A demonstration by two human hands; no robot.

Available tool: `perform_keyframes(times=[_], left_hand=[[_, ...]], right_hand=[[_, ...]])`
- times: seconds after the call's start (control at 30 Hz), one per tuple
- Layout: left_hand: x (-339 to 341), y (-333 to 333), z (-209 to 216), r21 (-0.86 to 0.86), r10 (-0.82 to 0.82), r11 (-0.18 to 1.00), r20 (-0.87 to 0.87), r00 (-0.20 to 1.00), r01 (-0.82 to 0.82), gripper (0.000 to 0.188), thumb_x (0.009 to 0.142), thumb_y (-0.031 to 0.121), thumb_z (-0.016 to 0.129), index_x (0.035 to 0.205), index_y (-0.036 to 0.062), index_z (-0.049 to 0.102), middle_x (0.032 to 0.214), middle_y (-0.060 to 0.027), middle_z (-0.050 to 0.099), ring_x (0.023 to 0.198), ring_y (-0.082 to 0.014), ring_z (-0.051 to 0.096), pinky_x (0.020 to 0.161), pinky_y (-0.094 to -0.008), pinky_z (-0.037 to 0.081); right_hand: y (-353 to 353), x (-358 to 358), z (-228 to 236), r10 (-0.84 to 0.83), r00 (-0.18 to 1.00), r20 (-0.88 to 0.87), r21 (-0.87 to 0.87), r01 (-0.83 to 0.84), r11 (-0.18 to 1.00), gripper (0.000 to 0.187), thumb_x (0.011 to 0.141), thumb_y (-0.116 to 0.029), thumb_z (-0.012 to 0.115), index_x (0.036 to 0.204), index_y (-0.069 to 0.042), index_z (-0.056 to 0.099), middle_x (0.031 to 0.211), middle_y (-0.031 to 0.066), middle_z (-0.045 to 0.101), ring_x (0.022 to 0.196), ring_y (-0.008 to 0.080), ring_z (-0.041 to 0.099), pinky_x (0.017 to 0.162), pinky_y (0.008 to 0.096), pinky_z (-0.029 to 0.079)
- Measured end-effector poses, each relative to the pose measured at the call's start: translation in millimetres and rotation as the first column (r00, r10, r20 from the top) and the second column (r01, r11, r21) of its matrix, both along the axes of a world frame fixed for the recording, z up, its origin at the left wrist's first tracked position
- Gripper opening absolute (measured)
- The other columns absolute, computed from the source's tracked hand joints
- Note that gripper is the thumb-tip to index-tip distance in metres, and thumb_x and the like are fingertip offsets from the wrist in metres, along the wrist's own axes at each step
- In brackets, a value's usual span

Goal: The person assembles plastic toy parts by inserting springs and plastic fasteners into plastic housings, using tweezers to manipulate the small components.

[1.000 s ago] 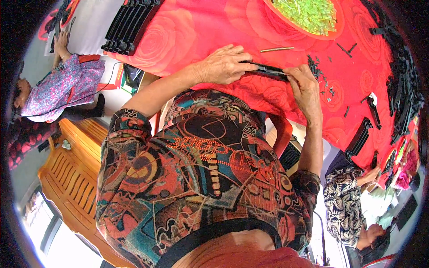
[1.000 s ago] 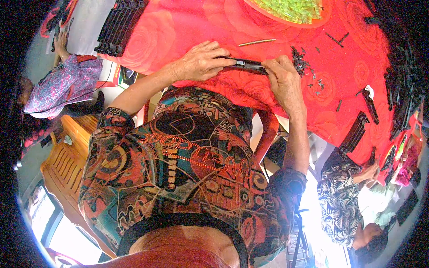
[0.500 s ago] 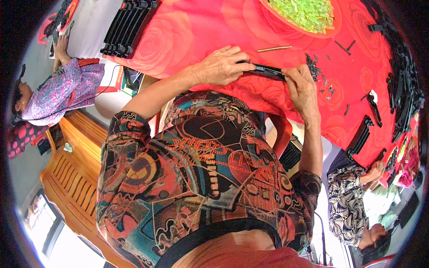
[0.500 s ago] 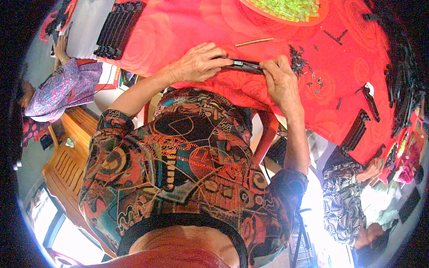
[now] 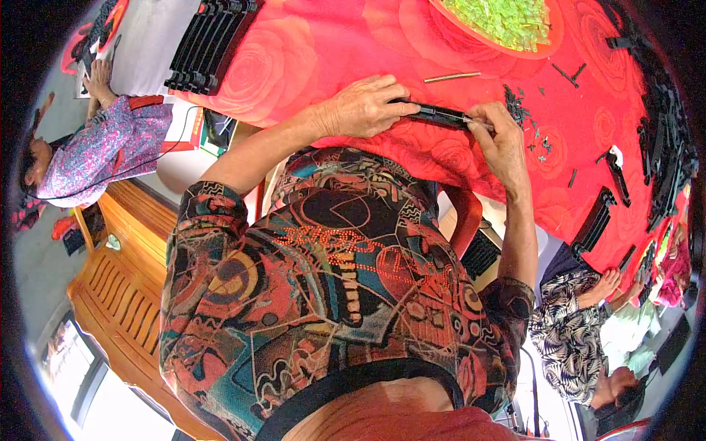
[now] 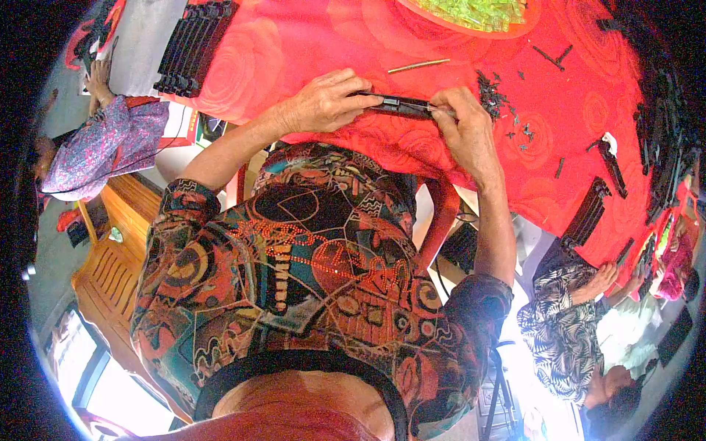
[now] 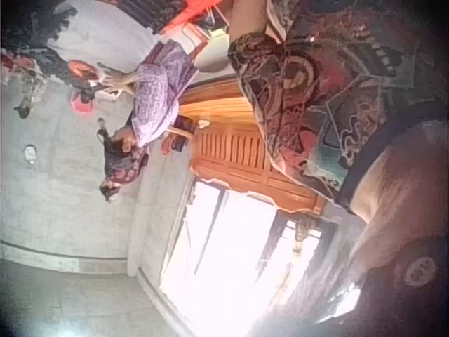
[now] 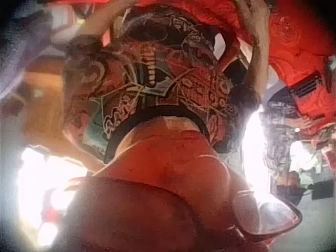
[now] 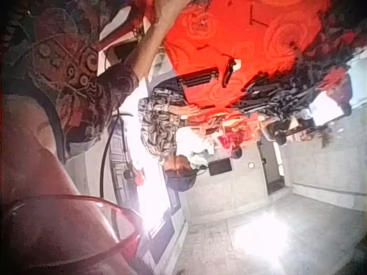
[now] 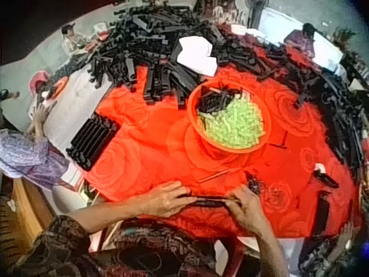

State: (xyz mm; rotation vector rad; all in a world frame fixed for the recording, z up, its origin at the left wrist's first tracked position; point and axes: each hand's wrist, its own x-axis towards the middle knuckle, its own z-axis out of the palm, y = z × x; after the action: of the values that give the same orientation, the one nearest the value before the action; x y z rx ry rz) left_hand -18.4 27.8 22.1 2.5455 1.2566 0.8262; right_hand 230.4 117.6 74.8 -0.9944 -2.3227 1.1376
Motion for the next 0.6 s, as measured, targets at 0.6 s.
perform_keyframes(times=[0.6], left_hand=[[4.9,1.6,-2.7,-0.031,0.039,0.999,-0.063,0.997,-0.041,0.033,0.07,0.012,0.061,0.103,0.0122,0.061,0.092,-0.005,0.05,0.084,-0.0231,0.05,0.071,-0.0349,0.046]], right_hand=[[1.6,-5.3,-6.7,0.15,0.98,0.134,0.125,-0.167,0.978,0.007,0.082,-0.005,0.053,0.087,-0.002,0.049,0.08,0.0171,0.051,0.076,0.0363,0.054,0.066,0.0421,0.043]])
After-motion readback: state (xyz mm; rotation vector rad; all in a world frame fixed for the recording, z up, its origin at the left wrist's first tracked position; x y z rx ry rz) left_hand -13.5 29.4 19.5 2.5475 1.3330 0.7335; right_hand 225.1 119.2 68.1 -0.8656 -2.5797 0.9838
